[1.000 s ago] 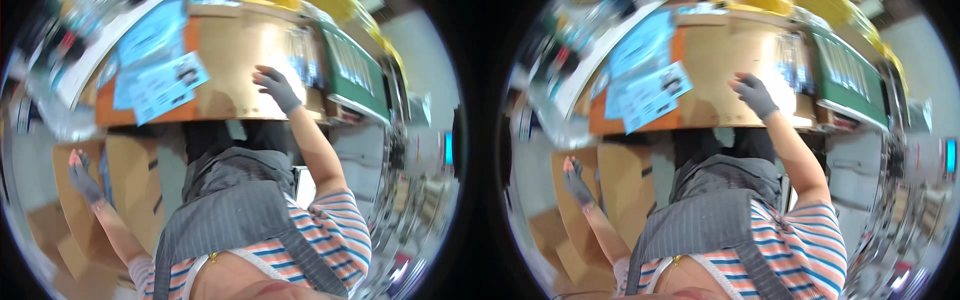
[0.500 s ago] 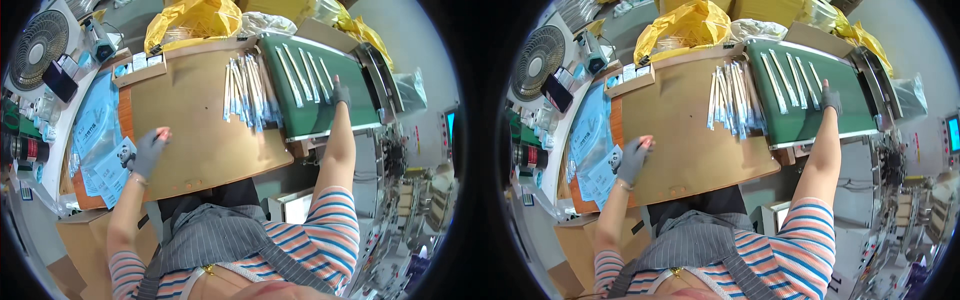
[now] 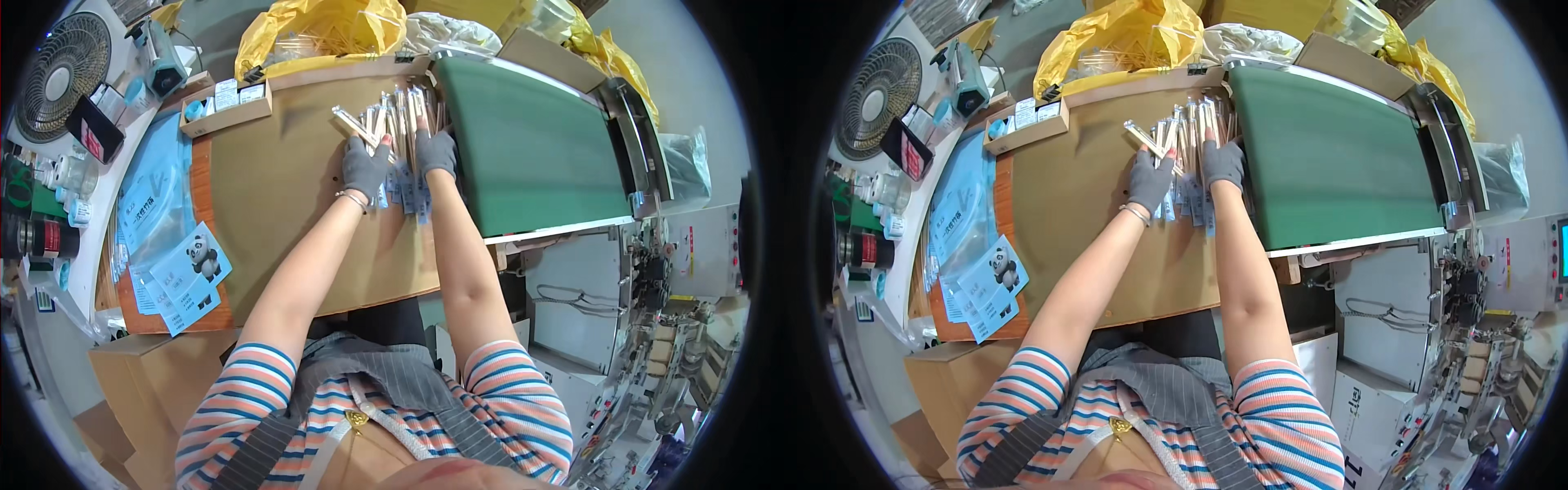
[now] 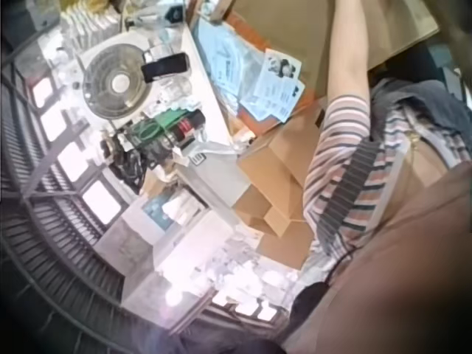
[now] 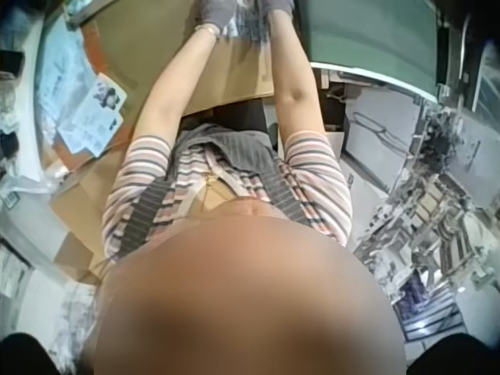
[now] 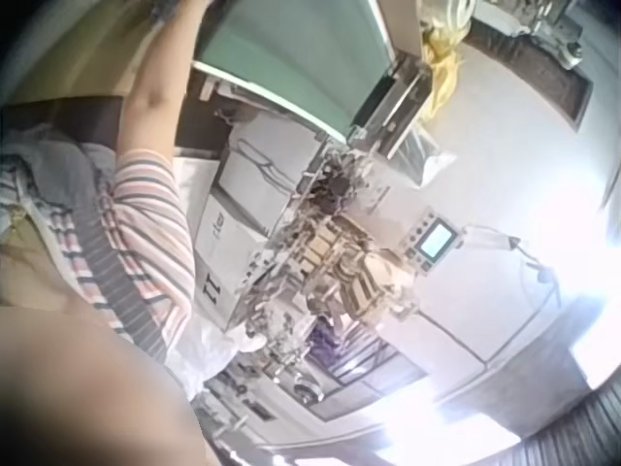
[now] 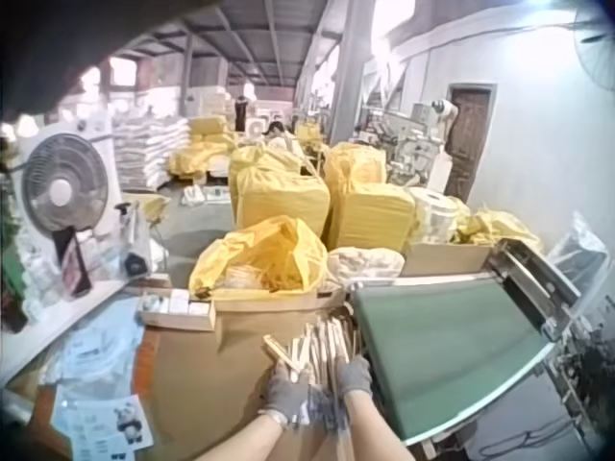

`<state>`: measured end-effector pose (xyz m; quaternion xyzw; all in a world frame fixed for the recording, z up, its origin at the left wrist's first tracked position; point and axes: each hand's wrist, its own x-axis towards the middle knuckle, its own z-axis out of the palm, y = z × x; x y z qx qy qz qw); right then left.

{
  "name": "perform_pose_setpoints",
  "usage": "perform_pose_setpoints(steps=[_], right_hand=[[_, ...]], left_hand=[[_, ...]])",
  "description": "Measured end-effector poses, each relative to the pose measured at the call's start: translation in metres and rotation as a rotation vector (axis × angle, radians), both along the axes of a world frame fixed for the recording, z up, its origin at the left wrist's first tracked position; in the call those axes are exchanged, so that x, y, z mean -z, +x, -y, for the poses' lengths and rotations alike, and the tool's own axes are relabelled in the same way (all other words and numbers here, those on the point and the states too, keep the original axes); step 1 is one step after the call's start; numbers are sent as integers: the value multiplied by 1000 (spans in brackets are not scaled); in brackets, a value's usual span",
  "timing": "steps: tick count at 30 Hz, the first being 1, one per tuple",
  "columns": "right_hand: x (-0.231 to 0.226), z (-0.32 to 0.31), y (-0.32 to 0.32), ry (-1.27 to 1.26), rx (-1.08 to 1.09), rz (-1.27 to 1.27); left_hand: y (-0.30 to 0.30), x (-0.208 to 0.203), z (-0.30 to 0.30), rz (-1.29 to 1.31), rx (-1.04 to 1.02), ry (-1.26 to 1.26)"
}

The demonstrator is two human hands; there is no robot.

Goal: Sorting and packaging bulk disposable chopsticks into plastic bags, sealing boxes, and feeding an automated packaging machine.

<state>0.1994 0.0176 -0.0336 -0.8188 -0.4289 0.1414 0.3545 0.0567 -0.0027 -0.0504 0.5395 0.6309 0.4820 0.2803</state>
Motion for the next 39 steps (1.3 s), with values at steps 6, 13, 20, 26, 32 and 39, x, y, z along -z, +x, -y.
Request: perform_pose_setpoints(steps=[6,13,20,26,32,39], right_hand=[[-33,11,-71,-347,-484,-483],[-8,68,-118,319,-532,-1336],[-100,140,-131,310,-961,-1184],[-116,176,-160,325,-1156,-856],[-147,225,-202,88,-1054,-1185],[-98,235,-209,-331,-1045,-1452]], left_hand=[[-71,20,-33,723,299,-605],[-106,-71,59,660,482,-83],[-168,-126,123,631,778,32],[-182,-107,153,104,786,270],[-204,-118,235,605,935,-88],[-326,-22,250,215,452,-289]])
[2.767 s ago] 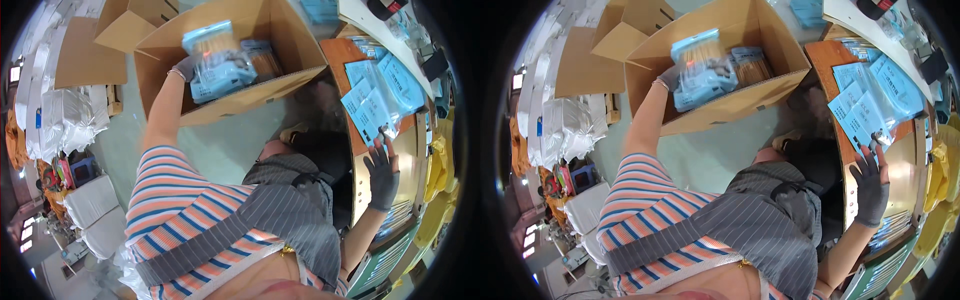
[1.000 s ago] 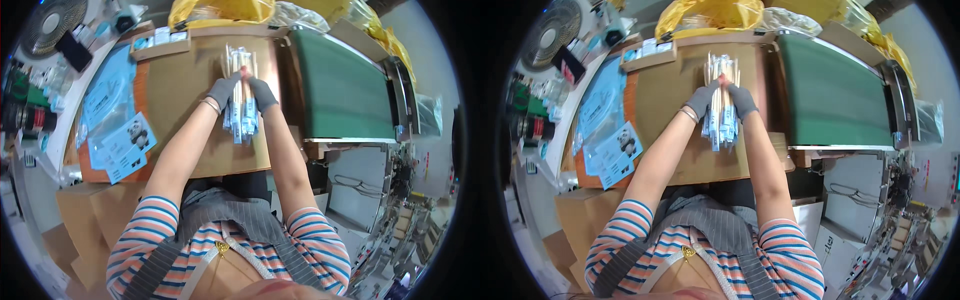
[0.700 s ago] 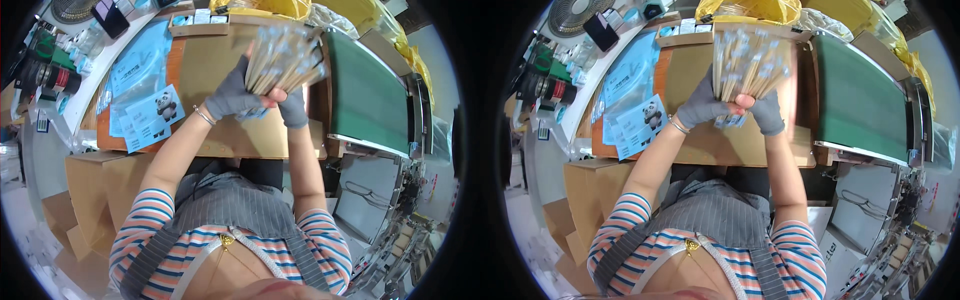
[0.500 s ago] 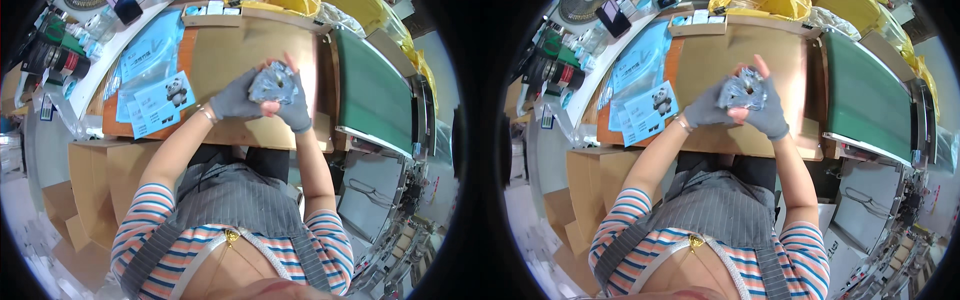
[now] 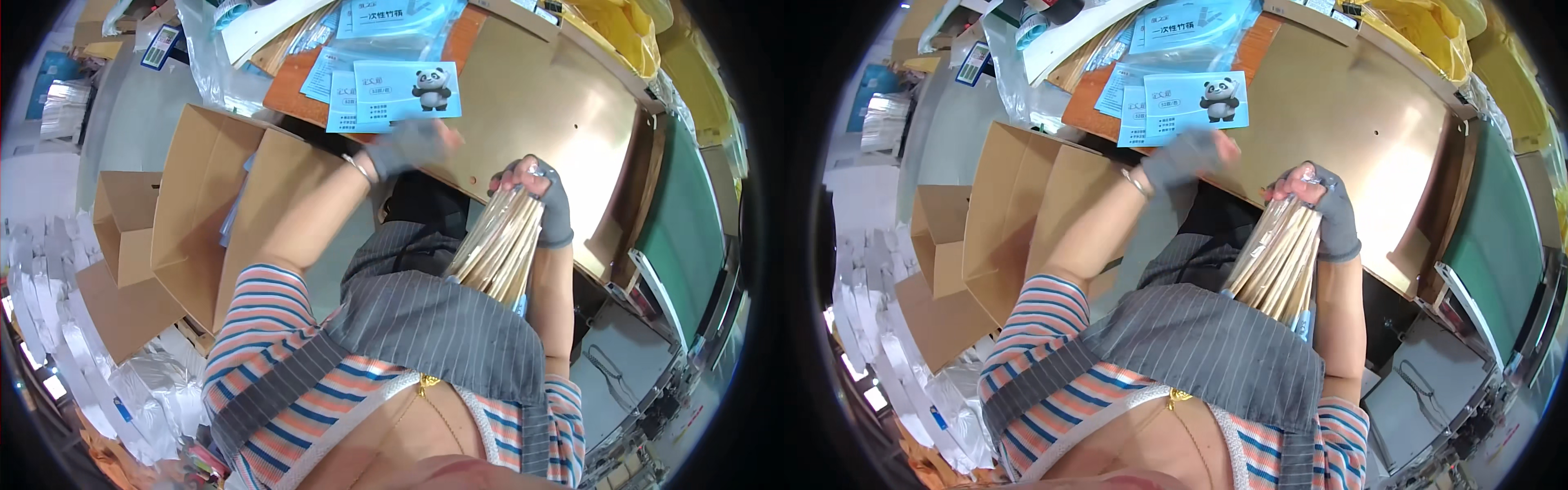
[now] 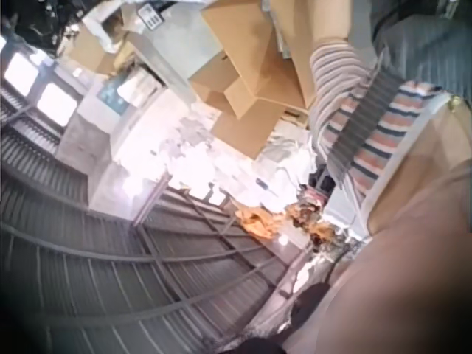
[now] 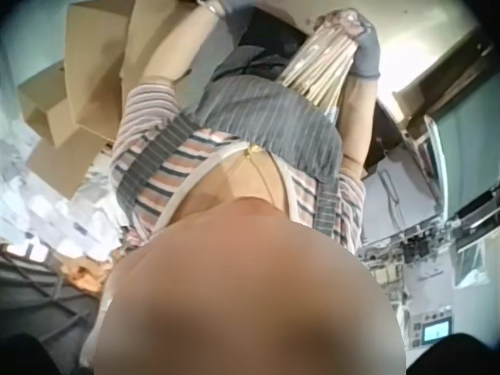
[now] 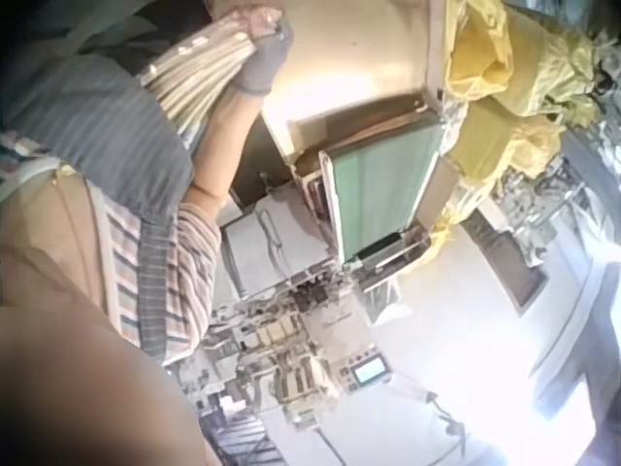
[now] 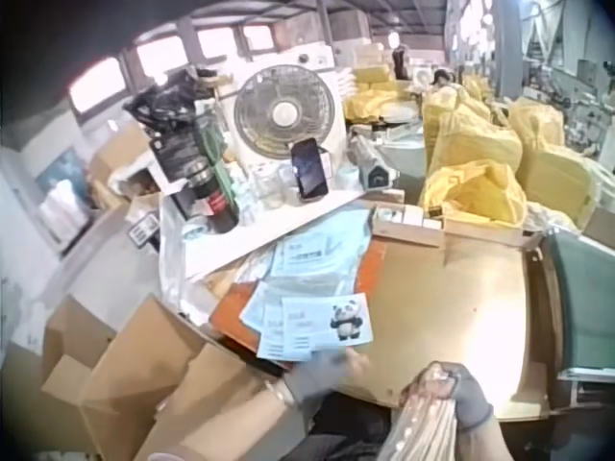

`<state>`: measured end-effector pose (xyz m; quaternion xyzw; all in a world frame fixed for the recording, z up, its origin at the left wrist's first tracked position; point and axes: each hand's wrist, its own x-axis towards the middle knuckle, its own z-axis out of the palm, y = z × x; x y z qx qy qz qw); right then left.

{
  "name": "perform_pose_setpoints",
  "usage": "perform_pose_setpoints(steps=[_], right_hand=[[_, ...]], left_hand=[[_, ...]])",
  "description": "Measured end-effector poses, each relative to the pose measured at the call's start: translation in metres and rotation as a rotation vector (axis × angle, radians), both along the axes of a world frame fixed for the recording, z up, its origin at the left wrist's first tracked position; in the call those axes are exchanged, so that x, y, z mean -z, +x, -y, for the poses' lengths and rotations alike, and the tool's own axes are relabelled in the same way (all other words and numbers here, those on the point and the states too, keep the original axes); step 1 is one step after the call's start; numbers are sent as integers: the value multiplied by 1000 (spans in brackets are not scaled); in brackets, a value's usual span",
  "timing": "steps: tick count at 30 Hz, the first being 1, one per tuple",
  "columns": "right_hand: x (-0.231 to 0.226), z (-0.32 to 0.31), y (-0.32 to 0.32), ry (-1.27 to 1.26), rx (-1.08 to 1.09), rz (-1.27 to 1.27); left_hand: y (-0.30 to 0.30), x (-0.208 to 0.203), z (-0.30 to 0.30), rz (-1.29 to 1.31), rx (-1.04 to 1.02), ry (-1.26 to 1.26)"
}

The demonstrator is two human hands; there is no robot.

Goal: Sorting and packaging bulk disposable chopsticks into plastic bags, sealing boxes, and feeding an automated packaging machine.

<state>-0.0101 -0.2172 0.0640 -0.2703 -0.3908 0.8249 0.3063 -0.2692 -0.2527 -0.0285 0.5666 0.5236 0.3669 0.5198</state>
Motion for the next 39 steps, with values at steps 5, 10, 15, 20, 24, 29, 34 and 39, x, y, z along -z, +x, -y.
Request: perform_pose_setpoints(steps=[5,10,15,20,24,29,34,39], right_hand=[[9,6,-10,-14,74,-31],[1,13,-11,-14,73,-40],[-11,10,-24,63,-51,88],[14,-4,-47,-29,-154,182],[41,1,-41,16,129,100],[43,21,-4,110,207,31],[48,102,40,-171,309,250],[62,160,98,273,156,1036]], left_hand=[[-91,17,-14,-904,-303,314],[-109,34,-31,-898,-231,414],[-44,-26,-33,-923,-269,461],[36,-52,-9,-796,-318,740],[71,-62,16,-567,-268,938],[90,-46,30,-445,-229,1052],[101,-36,62,-372,-162,1012],[117,-38,122,-295,116,809]])
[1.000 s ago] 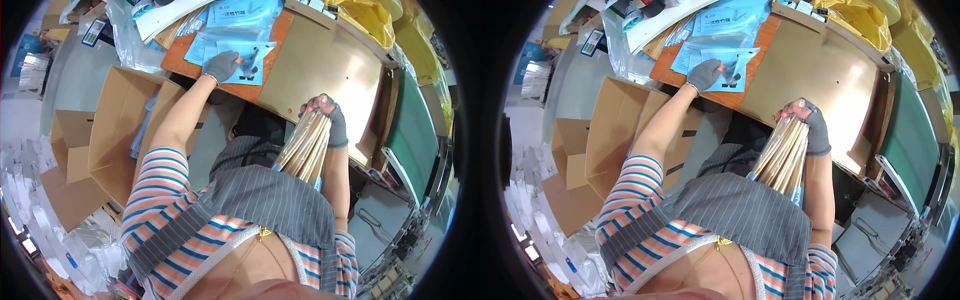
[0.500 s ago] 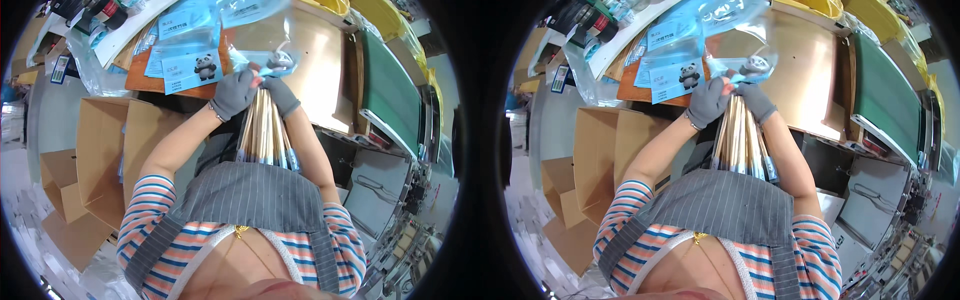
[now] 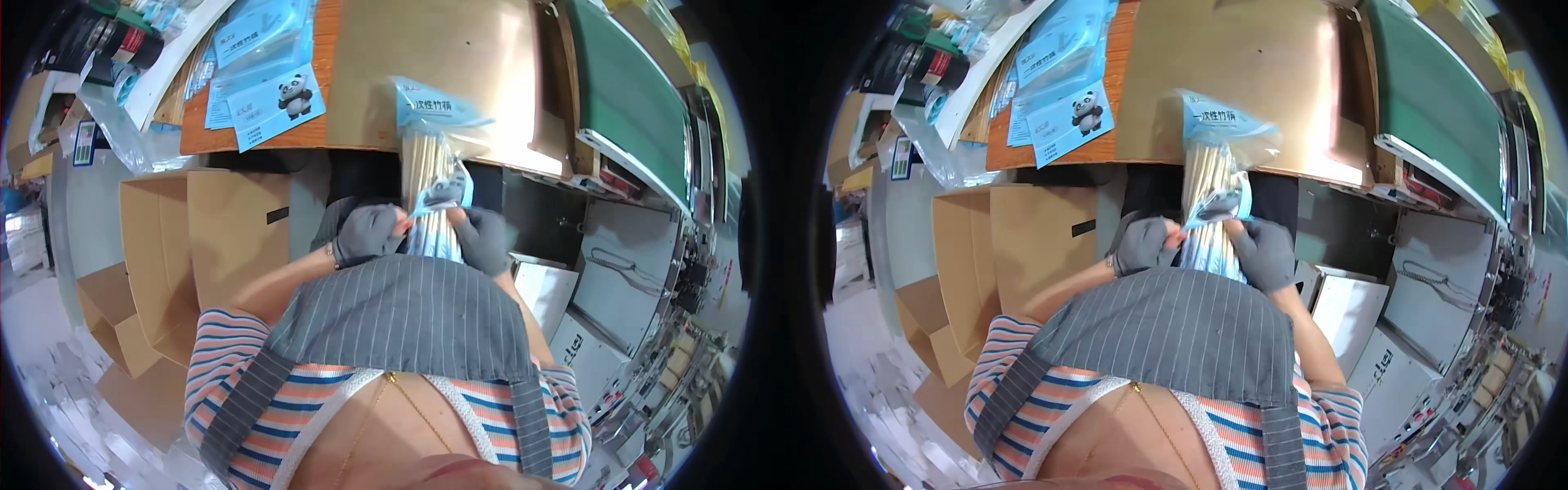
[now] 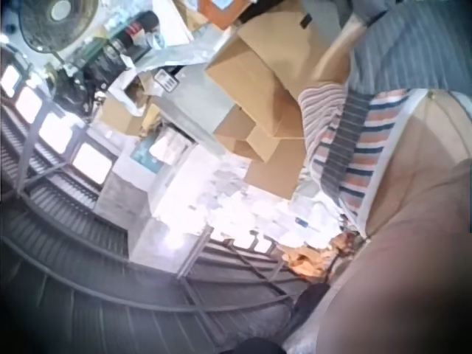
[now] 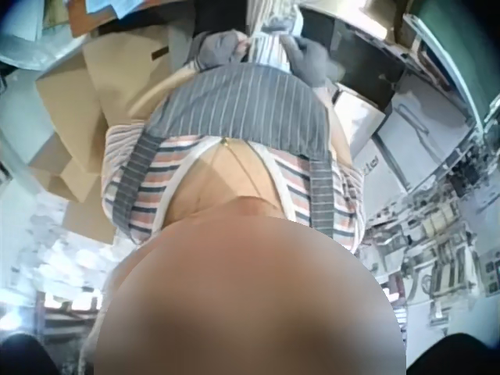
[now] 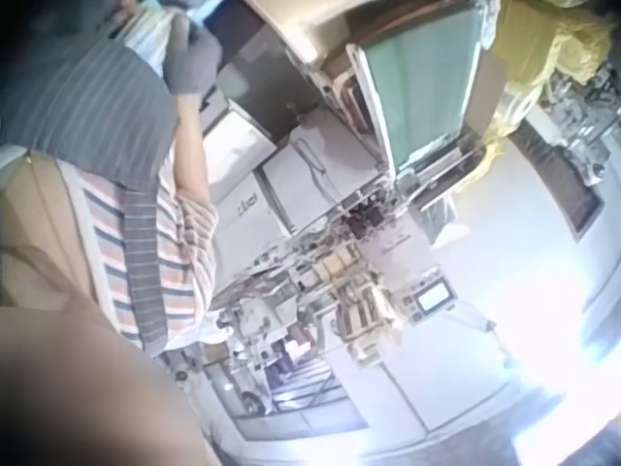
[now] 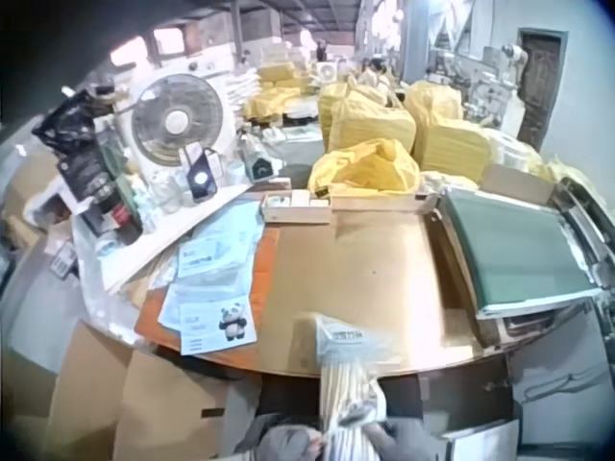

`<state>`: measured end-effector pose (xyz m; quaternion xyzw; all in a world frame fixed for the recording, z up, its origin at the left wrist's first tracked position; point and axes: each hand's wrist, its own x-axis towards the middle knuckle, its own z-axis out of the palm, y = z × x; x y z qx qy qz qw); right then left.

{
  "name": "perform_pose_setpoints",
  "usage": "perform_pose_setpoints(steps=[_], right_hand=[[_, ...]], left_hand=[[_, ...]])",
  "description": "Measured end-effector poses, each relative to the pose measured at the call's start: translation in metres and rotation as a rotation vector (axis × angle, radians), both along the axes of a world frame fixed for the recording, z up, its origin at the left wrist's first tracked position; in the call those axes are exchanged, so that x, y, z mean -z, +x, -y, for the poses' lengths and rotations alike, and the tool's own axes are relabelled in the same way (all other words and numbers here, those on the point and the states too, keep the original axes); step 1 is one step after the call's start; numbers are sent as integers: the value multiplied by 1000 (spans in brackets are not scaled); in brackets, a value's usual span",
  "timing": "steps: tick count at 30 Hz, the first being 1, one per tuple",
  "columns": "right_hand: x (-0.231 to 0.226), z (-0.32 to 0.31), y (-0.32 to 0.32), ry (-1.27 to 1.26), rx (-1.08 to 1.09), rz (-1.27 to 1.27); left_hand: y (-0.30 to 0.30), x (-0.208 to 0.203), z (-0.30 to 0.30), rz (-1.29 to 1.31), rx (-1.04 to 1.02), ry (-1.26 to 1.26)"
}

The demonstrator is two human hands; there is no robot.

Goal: Sorting and packaging bulk disposable chopsticks into plastic bags, sealing boxes, and feeding an automated packaging machine.

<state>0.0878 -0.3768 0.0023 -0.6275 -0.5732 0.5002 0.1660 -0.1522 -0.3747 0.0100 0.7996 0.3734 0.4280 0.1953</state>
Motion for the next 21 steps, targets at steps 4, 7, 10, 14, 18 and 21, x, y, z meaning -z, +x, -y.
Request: perform_pose_setpoints(steps=[4,7,10,14,18,21], right_hand=[[-65,-80,-9,842,18,416],[-133,-135,-9,1082,-47,138],[-174,-195,3,1090,-337,366],[-272,-191,-17,655,-119,-34],[-261,-246,-9,707,-248,343],[-227,-267,6,617,-296,338]], left_hand=[[25,-79,-65,42,-122,-191],[13,-153,-129,-77,-140,-230],[-9,-208,-206,-389,-28,-137],[-11,-249,-232,-545,-48,210],[-18,-232,-266,-535,50,-29],[-10,-218,-274,-482,84,-114]])
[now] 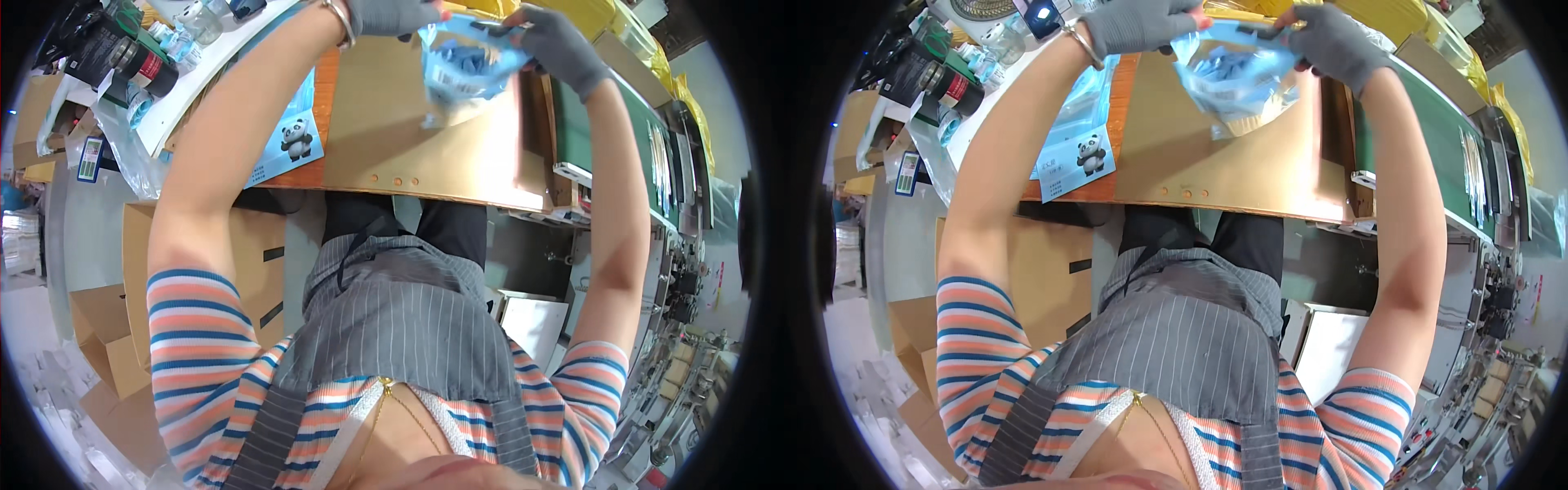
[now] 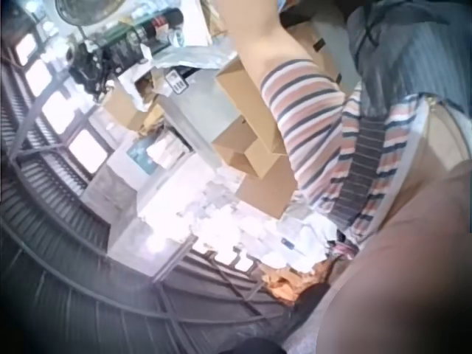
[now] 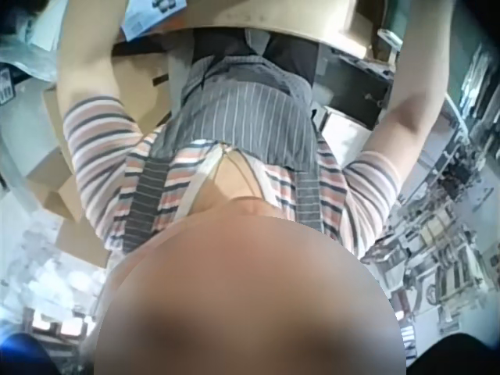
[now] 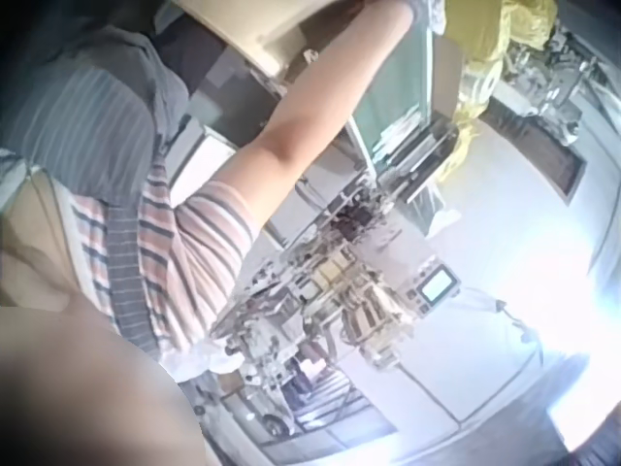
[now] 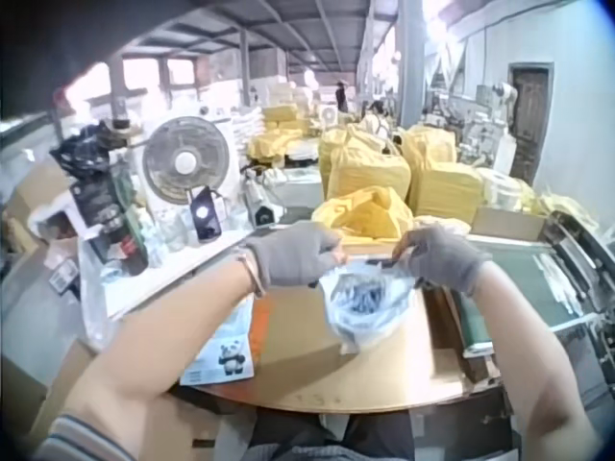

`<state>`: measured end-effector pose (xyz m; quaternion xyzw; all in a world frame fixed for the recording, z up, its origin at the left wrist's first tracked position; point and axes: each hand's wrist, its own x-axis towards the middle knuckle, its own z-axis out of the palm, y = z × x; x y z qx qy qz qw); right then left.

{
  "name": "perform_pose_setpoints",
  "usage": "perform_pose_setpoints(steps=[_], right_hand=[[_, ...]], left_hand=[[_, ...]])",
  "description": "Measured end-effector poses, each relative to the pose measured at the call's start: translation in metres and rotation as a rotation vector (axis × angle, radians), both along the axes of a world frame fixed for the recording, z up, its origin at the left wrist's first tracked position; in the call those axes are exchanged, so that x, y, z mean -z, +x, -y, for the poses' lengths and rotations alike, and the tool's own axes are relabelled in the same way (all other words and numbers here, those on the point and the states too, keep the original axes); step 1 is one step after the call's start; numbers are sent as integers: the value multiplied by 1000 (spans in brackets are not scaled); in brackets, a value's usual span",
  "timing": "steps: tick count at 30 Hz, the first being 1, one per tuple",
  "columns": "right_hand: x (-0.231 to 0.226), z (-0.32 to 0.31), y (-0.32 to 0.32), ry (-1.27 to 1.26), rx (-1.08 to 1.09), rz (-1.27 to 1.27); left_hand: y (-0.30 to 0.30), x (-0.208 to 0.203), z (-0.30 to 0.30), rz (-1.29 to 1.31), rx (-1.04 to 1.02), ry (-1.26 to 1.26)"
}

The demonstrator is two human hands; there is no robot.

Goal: Sorting and packaging bulk disposable chopsticks into plastic bags, sealing boxes, and feeding an automated packaging machine.

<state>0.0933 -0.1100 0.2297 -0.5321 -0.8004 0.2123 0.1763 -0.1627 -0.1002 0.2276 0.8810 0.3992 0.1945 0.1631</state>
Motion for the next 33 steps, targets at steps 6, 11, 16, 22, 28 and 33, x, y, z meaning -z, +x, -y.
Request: perform_pose_setpoints(steps=[6,11,16,22,28,33], right_hand=[[16,-11,-8,-69,31,-221],[-1,6,-46,228,110,-571],[145,36,-22,-131,-186,-402],[241,107,34,-78,297,-90],[313,126,-17,409,281,21],[316,142,-3,419,345,63]], left_hand=[[-12,9,-18,-82,5,219],[-21,-57,19,-228,-170,506],[-47,51,54,-365,-42,43],[-58,137,54,-17,-208,36],[-42,274,16,-253,-79,364],[-14,265,23,-512,-108,232]])
